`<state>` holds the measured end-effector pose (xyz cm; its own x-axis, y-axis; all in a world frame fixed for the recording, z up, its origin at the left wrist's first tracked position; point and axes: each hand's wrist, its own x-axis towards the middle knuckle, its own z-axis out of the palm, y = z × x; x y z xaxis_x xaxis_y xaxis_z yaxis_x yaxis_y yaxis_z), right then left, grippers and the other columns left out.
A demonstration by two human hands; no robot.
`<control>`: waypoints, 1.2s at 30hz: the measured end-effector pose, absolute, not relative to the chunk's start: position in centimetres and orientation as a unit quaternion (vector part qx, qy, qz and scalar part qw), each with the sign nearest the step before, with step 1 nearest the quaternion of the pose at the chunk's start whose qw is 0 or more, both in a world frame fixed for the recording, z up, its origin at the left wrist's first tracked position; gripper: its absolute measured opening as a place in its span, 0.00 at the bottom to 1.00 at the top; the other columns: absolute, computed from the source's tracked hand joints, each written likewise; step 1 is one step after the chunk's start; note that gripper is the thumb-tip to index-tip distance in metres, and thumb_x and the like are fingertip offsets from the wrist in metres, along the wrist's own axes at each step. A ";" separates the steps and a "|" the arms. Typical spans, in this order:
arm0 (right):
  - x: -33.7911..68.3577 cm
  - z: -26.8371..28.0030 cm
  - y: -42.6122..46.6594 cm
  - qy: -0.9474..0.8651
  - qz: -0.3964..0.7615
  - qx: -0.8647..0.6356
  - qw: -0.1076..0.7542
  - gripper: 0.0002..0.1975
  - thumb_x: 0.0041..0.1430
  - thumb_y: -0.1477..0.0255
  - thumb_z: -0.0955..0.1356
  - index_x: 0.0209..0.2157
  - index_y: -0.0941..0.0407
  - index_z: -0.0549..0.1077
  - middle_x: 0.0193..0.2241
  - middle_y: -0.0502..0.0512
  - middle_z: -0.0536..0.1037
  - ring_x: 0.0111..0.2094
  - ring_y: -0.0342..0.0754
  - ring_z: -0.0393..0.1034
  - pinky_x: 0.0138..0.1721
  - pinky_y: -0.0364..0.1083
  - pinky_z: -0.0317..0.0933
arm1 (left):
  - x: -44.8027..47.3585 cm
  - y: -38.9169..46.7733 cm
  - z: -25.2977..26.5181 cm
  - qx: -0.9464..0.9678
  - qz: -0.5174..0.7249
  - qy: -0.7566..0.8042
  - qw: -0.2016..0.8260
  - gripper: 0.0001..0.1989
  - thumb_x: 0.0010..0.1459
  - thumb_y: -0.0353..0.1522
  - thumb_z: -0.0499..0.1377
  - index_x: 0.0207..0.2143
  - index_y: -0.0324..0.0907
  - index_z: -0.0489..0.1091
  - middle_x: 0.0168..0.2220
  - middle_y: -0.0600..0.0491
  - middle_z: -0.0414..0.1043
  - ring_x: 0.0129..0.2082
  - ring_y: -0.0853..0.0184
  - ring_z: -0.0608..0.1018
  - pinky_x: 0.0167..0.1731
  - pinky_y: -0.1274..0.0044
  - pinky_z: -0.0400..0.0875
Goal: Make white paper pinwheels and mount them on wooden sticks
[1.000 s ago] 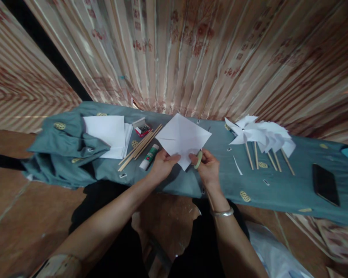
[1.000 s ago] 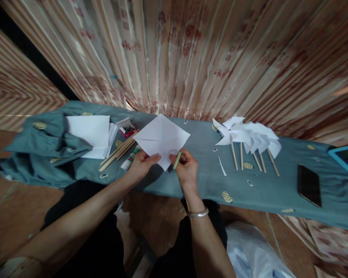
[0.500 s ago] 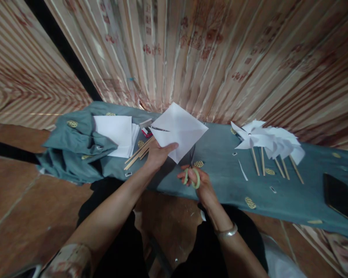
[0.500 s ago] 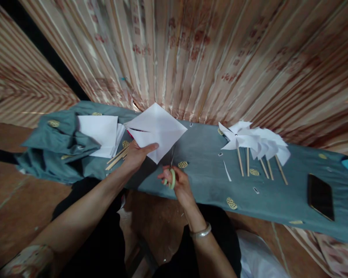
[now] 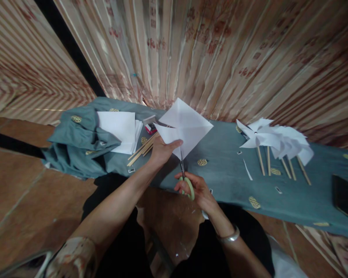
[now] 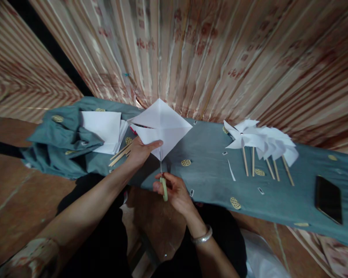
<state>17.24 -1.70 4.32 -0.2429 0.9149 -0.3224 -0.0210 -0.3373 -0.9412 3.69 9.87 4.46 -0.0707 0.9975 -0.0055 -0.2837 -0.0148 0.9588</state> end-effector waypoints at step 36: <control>16.7 3.9 -1.7 -0.432 0.623 -0.517 0.399 0.22 0.46 0.52 0.74 0.35 0.56 0.75 0.21 0.48 0.74 0.22 0.41 0.66 0.24 0.41 0.62 | 3.9 9.8 4.0 0.416 0.586 0.432 0.545 0.16 0.36 0.34 0.71 0.30 0.38 0.75 0.30 0.51 0.79 0.29 0.65 0.77 0.32 0.73 0.73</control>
<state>16.67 -1.69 3.87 -0.1482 0.9425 -0.2995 -0.0500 -0.3096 -0.9496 3.89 9.79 3.99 -0.0591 0.9981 0.0170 -0.2799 -0.0329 0.9595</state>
